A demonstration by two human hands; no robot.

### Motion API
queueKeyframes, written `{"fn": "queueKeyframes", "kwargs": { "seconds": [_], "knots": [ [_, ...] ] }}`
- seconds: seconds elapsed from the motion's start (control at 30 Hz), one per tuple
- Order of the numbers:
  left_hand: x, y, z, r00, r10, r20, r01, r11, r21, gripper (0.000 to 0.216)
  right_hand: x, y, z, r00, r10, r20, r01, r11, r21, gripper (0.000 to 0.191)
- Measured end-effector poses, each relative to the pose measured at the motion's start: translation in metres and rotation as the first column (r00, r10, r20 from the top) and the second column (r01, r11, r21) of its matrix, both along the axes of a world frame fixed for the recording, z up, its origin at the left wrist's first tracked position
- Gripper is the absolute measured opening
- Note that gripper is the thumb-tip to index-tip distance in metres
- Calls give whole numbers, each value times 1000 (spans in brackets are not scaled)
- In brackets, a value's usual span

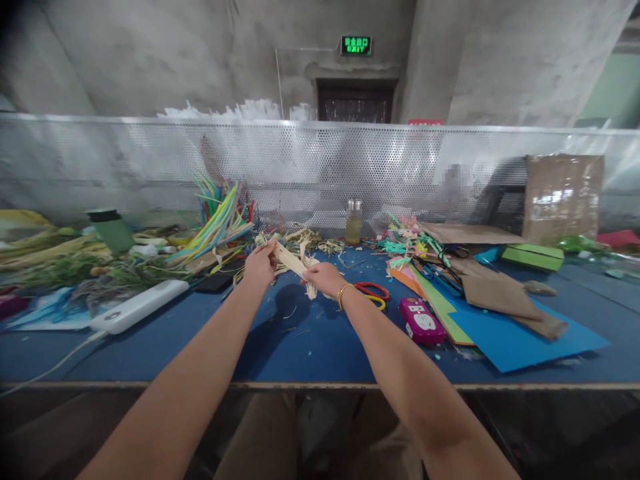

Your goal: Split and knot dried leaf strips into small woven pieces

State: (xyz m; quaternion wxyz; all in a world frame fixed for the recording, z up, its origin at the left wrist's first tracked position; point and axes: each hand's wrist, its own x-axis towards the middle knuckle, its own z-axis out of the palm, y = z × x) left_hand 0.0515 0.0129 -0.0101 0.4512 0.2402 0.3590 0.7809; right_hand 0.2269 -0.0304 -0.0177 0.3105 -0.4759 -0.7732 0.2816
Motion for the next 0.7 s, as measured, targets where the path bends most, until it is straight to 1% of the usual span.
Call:
{"fn": "queueKeyframes", "kwargs": {
  "seconds": [0.3,0.43,0.7],
  "knots": [
    [-5,-2,5,999,24,49,-25,999,24,16,2,0,2,999,7,-31,-8,999,-38,29],
    [-7,0,3,999,45,24,-45,999,20,16,1,0,3,999,7,-41,-9,1000,-30,29],
    [-9,-1,4,991,131,-43,-131,991,-18,24,4,7,-2,994,35,-104,-44,996,-80,29]
  ]
}}
